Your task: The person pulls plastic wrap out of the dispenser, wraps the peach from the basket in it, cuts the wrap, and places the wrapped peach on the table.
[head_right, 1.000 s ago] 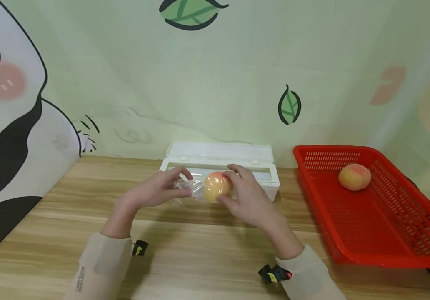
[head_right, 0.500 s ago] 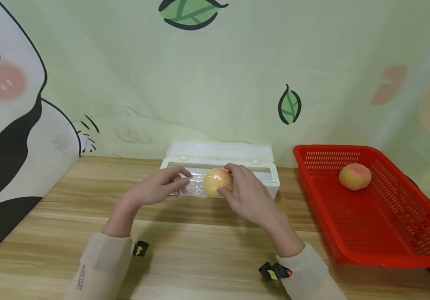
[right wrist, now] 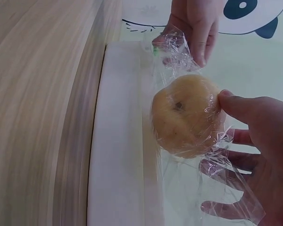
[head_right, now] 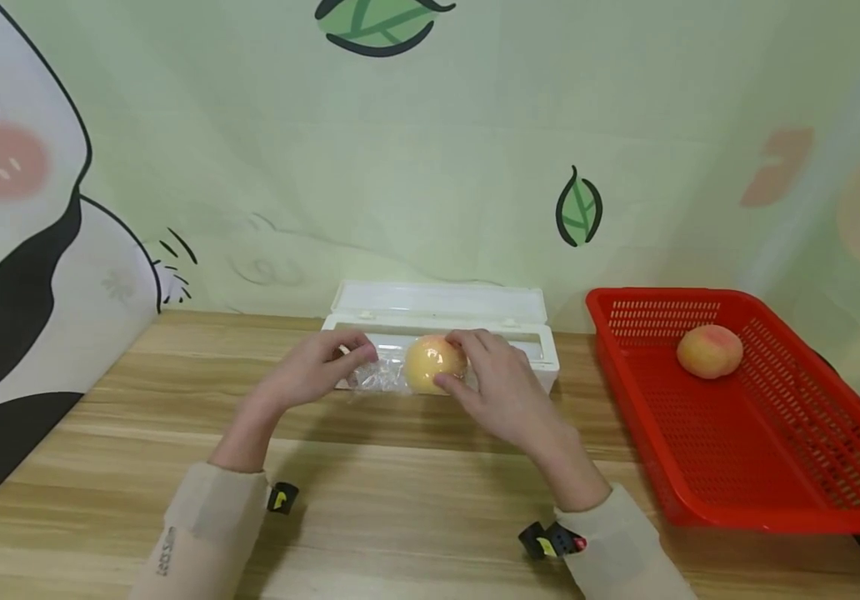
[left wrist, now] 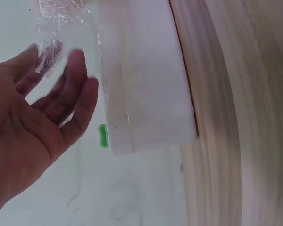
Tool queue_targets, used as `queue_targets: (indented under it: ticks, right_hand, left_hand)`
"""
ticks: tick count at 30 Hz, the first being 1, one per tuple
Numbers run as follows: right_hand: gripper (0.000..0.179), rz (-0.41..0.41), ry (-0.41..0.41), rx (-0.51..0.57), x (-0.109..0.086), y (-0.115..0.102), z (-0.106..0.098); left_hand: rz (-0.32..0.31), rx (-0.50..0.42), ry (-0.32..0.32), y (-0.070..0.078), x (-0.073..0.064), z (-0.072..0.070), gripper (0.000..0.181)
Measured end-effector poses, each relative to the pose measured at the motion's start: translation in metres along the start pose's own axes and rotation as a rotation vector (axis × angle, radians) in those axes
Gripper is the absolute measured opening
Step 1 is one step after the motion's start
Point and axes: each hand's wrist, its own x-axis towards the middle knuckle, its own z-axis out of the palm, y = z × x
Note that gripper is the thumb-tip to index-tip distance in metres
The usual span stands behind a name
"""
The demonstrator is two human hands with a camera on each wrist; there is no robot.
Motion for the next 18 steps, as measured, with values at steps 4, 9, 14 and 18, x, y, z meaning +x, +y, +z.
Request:
queue_targets:
  ticks: [4, 9, 14, 18]
  right_hand:
    - [0.053, 0.010, -0.005, -0.006, 0.001, 0.000, -0.001]
    - [0.054, 0.019, -0.016, 0.002, 0.001, 0.000, -0.002]
    - [0.056, 0.035, -0.019, 0.013, 0.000, 0.000, -0.002]
    - [0.057, 0.040, -0.025, 0.017, 0.001, 0.001, -0.003]
  left_hand:
    - [0.040, 0.110, 0.080, 0.005, 0.002, 0.000, 0.026]
    - [0.167, 0.158, 0.135, 0.019, 0.004, 0.009, 0.032]
    - [0.279, 0.294, 0.084, 0.033, 0.007, 0.024, 0.057]
    - [0.246, 0.402, 0.047, 0.037, 0.007, 0.035, 0.065]
